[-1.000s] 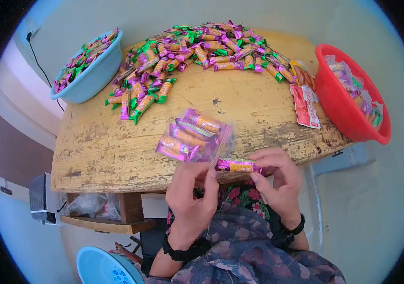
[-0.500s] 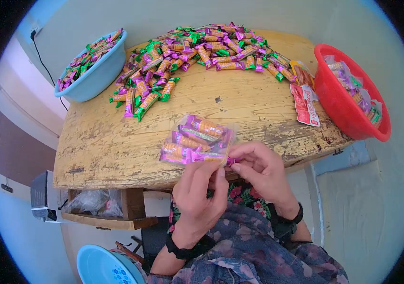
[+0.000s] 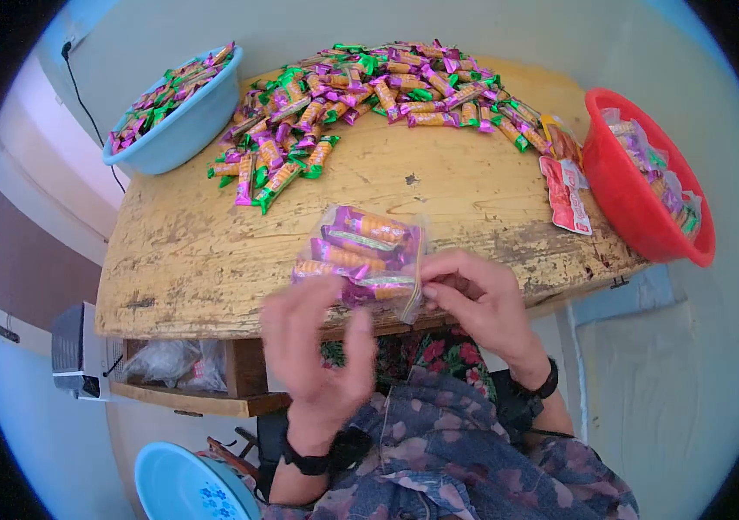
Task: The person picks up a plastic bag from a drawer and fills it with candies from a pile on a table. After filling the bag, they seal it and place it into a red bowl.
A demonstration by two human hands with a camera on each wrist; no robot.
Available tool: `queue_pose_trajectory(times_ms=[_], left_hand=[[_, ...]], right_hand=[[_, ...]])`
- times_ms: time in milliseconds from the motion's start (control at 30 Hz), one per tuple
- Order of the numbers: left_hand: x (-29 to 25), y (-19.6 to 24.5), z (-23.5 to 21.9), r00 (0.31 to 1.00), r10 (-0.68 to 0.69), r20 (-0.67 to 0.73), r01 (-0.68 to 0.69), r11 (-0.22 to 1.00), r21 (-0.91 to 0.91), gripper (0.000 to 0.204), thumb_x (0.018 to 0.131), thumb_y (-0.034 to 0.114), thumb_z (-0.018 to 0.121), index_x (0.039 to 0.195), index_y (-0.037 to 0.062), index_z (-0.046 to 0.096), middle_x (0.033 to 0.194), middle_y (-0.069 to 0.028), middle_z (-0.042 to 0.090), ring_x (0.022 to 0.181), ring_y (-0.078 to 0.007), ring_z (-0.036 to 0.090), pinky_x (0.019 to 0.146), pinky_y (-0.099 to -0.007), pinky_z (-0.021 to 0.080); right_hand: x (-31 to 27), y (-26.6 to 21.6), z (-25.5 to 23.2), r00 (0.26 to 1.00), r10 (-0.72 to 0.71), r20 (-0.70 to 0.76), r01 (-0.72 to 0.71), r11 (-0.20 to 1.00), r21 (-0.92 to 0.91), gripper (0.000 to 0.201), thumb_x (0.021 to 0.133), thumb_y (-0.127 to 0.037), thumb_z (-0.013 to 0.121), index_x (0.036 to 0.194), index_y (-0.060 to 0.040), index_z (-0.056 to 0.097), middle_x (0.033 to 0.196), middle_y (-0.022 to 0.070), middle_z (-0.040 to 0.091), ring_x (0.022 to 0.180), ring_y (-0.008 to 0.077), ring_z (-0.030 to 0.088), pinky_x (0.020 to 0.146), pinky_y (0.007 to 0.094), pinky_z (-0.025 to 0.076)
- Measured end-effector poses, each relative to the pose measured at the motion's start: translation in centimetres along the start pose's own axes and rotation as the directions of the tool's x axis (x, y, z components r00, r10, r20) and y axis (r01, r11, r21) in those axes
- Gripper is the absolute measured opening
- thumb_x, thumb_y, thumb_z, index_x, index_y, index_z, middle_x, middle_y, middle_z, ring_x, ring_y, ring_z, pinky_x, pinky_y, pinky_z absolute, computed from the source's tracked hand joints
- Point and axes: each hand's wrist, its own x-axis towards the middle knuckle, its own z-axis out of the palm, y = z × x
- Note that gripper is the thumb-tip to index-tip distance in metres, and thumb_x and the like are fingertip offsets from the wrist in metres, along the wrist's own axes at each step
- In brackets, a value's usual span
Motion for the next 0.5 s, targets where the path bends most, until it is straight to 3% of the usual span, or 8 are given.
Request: queue_pose_trajectory(times_ms=[67,100,200,233,333,500], left_hand=[[0.4,-1.2,-0.9,0.997,-0.067,-0.045,0.072,0.992,0.103,0.040,0.089,-0.001,0.075,0.129,-0.0011,0.070,0.134,-0.0202,0.067,0.125,-0.0415,0.065,0.108,-0.0475,0.051],[0.1,-2.2,-1.4,0.989,-0.140,0.036,0.137,0.987,0.086,0.046,0.092,-0.002,0.072,0.138,0.0003,0.068,0.149,-0.0220,0.059,0.138,-0.0397,0.058,0.117,-0.0462,0.045],[-0.5,-3.4,-1.8,0.940,-0.286,0.184,0.295,0.955,-0.024,0.049,0.093,-0.004,0.068,0.142,0.0011,0.067,0.153,-0.0198,0.061,0.147,-0.0360,0.055,0.123,-0.0448,0.041],[-0.4,-3.4,-1.8,0.950,-0.247,0.191,0.248,0.969,0.021,0.049,0.095,-0.006,0.067,0.143,0.0021,0.067,0.153,-0.0196,0.061,0.145,-0.0346,0.057,0.122,-0.0433,0.043],[-0.5,-3.2,-1.2,0.947,-0.272,0.170,0.276,0.961,0.003,0.046,0.095,-0.006,0.070,0.140,0.0021,0.070,0.150,-0.0196,0.064,0.140,-0.0343,0.061,0.118,-0.0422,0.047],[-0.5,-3.6,-0.7,0.971,-0.188,0.151,0.185,0.982,0.035,0.047,0.092,-0.009,0.072,0.137,0.0044,0.074,0.141,-0.0184,0.066,0.127,-0.0334,0.066,0.108,-0.0411,0.054]], right_hand=[[0.3,0.0,-0.3,0.999,-0.031,0.014,0.031,0.999,-0.036,0.019,0.100,0.005,0.070,0.118,0.0005,0.074,0.111,0.0052,0.075,0.102,0.0115,0.071,0.087,0.0280,0.057],[0.4,-0.2,-0.4,0.999,-0.035,0.023,0.036,0.998,-0.044,0.019,0.100,0.004,0.070,0.118,0.0004,0.074,0.110,0.0052,0.075,0.102,0.0114,0.071,0.087,0.0279,0.057],[0.6,-0.4,-0.1,0.999,-0.008,0.031,0.010,0.999,-0.052,0.020,0.100,0.003,0.070,0.119,0.0000,0.075,0.110,0.0052,0.076,0.101,0.0111,0.071,0.087,0.0278,0.057],[0.6,-0.5,0.0,1.000,0.007,0.026,-0.006,0.999,-0.051,0.020,0.100,0.003,0.071,0.119,-0.0002,0.075,0.111,0.0052,0.076,0.101,0.0110,0.071,0.087,0.0278,0.057],[0.8,-0.8,0.2,0.999,0.035,0.019,-0.035,0.999,0.003,0.022,0.099,0.003,0.071,0.120,-0.0016,0.076,0.109,0.0047,0.076,0.099,0.0103,0.070,0.085,0.0276,0.056],[0.6,-1.0,-0.7,0.999,-0.030,0.020,0.030,0.998,-0.048,0.020,0.099,0.000,0.073,0.117,-0.0041,0.079,0.107,0.0033,0.075,0.093,0.0098,0.068,0.078,0.0261,0.054]])
